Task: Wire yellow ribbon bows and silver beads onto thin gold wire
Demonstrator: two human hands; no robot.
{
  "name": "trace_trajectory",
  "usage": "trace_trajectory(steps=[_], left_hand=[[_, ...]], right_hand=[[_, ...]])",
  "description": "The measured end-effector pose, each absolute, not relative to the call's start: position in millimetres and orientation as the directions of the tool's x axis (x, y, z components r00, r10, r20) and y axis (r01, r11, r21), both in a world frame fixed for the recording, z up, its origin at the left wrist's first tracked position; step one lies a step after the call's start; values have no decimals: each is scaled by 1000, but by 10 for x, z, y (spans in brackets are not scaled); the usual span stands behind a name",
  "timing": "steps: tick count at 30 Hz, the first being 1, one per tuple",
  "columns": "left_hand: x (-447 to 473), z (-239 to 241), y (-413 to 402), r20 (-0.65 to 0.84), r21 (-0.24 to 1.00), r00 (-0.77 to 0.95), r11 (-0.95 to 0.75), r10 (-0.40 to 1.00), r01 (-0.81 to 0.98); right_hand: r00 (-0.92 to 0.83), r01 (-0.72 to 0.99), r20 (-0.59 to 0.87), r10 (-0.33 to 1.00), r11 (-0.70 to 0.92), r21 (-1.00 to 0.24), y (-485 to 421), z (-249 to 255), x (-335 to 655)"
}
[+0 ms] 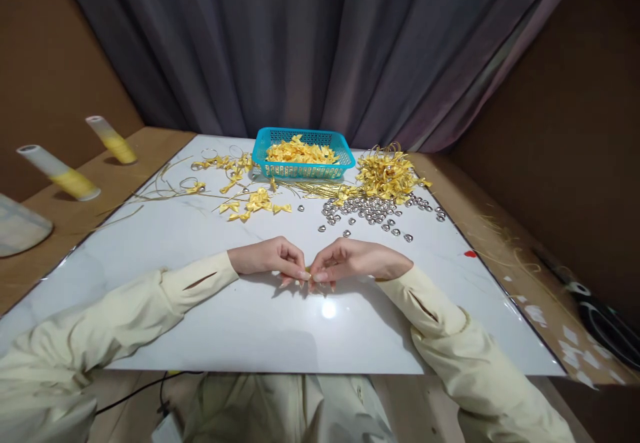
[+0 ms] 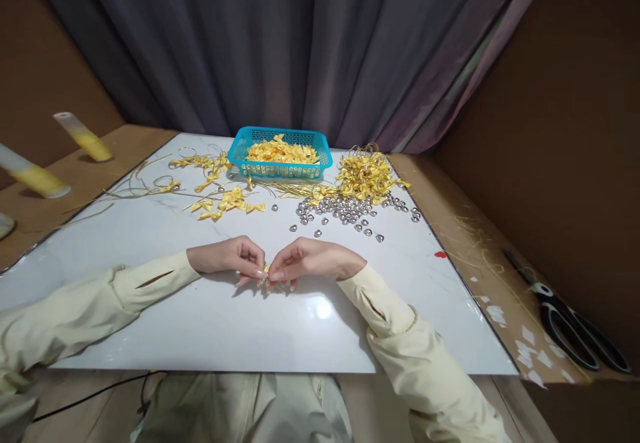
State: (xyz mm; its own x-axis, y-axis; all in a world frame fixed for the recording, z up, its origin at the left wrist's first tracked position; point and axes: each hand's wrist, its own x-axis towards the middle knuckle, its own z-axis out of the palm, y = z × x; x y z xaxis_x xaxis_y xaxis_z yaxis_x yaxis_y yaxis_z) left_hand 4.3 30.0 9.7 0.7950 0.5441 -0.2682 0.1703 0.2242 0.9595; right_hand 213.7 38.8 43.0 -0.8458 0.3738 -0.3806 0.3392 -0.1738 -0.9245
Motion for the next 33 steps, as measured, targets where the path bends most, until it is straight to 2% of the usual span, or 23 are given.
trace_trajectory(steps=[9,24,33], left_hand=[[40,3,305,-269,961,834,196,482,197],[33,26,309,-298,954,829,162,474,251],[33,85,352,-215,977,906,89,365,196]], right_hand=[[-851,336,-357,385,-121,-934,385,323,2125],[-832,404,-384,402,-37,-914,343,294,2094],[-845,408,-385,371,-16,-913,342,363,2109]])
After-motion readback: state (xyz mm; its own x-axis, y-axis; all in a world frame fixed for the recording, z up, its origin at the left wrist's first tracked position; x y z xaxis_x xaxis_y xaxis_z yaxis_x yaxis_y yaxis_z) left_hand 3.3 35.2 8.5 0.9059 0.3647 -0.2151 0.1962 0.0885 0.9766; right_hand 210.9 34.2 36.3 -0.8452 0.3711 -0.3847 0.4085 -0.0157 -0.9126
